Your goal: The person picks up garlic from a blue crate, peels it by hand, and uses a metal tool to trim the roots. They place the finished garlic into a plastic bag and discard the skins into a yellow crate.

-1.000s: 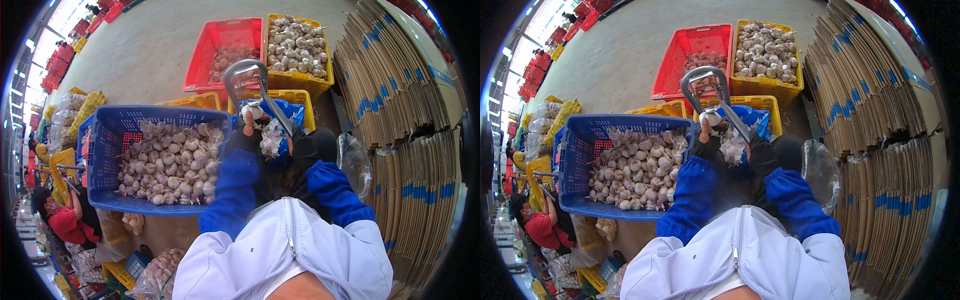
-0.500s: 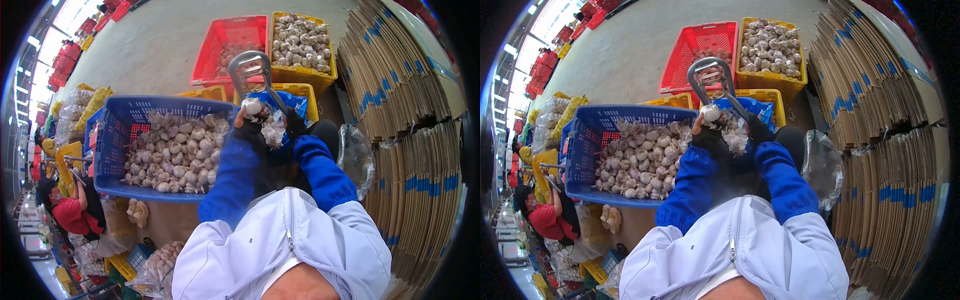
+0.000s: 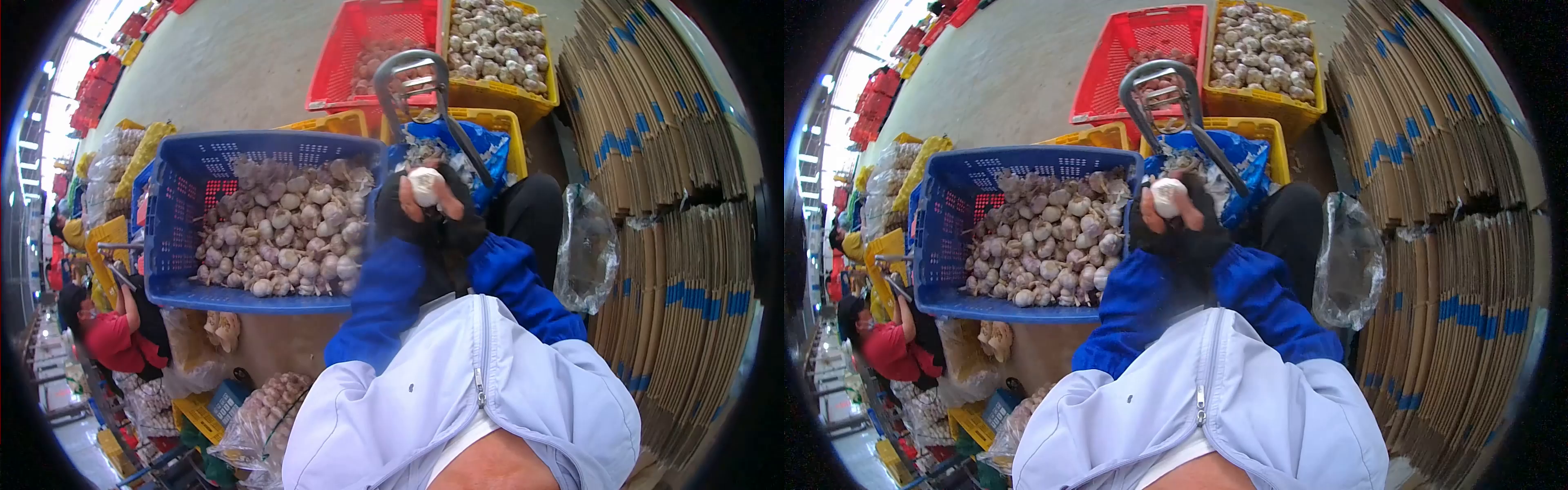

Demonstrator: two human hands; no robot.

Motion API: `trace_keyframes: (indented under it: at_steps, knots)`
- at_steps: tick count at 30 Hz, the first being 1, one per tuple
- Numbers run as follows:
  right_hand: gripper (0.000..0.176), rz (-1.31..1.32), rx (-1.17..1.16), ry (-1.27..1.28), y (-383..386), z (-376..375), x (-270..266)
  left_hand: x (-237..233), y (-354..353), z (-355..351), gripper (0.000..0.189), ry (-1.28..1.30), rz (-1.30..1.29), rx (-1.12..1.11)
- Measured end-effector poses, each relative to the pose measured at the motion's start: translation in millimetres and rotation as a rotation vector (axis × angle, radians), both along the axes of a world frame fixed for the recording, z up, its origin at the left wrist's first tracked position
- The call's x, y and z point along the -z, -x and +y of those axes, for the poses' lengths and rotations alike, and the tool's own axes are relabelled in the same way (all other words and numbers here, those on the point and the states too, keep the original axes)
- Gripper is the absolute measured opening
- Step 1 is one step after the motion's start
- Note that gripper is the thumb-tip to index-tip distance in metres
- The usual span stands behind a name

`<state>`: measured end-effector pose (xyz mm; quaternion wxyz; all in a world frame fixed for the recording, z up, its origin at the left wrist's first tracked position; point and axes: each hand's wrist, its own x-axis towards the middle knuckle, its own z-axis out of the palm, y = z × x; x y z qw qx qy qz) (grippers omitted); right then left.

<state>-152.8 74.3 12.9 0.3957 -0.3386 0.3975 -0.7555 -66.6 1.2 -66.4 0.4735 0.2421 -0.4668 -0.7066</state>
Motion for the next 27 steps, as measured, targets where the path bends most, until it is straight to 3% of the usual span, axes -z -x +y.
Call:
trace_keyframes:
  at_steps: [2, 4, 7, 8, 11, 12, 14, 16, 18, 19, 20, 21, 22, 24, 26, 27]
  knots:
    - [0.028, -0.276, -0.222, -0.017, -6, -5, -9, 6, 5, 7, 0.037, -0.048, -0.014, 0.006]
    - [0.033, -0.224, 0.172, -0.308, -15, -15, -13, 7, 5, 8, 0.034, -0.063, -0.031, 0.015]
    - [0.041, -0.705, -0.001, -0.412, 0, -14, -22, 7, 5, 10, 0.030, -0.068, -0.068, 0.023]
    - [0.043, -0.999, -0.051, -0.282, 2, -14, 0, 7, 5, 10, 0.029, -0.066, -0.083, 0.023]
    - [0.041, -1.178, -0.158, -0.179, 2, -9, 15, 6, 3, 13, 0.025, -0.053, -0.124, 0.006]
    - [0.035, -1.127, -0.141, -0.122, 3, -7, 14, 6, 3, 16, 0.024, -0.048, -0.136, -0.002]
    - [0.030, -0.502, -0.154, -0.129, 6, 2, 10, 7, 4, 18, 0.022, -0.032, -0.169, -0.015]
    - [0.026, -0.296, -0.132, -0.080, 23, 0, 59, 10, 2, 17, 0.019, -0.008, -0.205, -0.022]
    - [0.028, -0.215, 0.057, -0.061, 31, 3, 76, 7, -3, 14, 0.017, 0.051, -0.284, -0.008]
    - [0.029, -0.172, 0.153, -0.059, 30, 3, 54, -2, -4, 12, 0.016, 0.090, -0.325, 0.005]
    - [0.030, -0.692, -0.062, -0.093, 44, 20, 27, -10, -2, 15, 0.017, 0.162, -0.371, -0.017]
    - [0.032, -1.213, -0.291, -0.122, 51, 33, -12, -36, -2, 18, 0.017, 0.394, -0.507, 0.012]
    - [0.037, -1.220, -0.373, -0.083, 61, 46, -15, -62, -2, 22, 0.017, 0.631, -0.623, 0.010]
    - [0.038, -0.742, -0.145, -0.031, 85, 78, -3, -108, -8, 21, 0.015, 1.102, -0.749, -0.050]
    - [0.034, -0.483, 0.057, -0.246, 119, 120, -23, -74, -21, -2, 0.021, 1.102, -0.669, 0.033]
    - [0.033, -0.361, 0.146, -0.372, 136, 141, -32, -53, -36, -17, 0.023, 0.888, -0.722, -0.039]
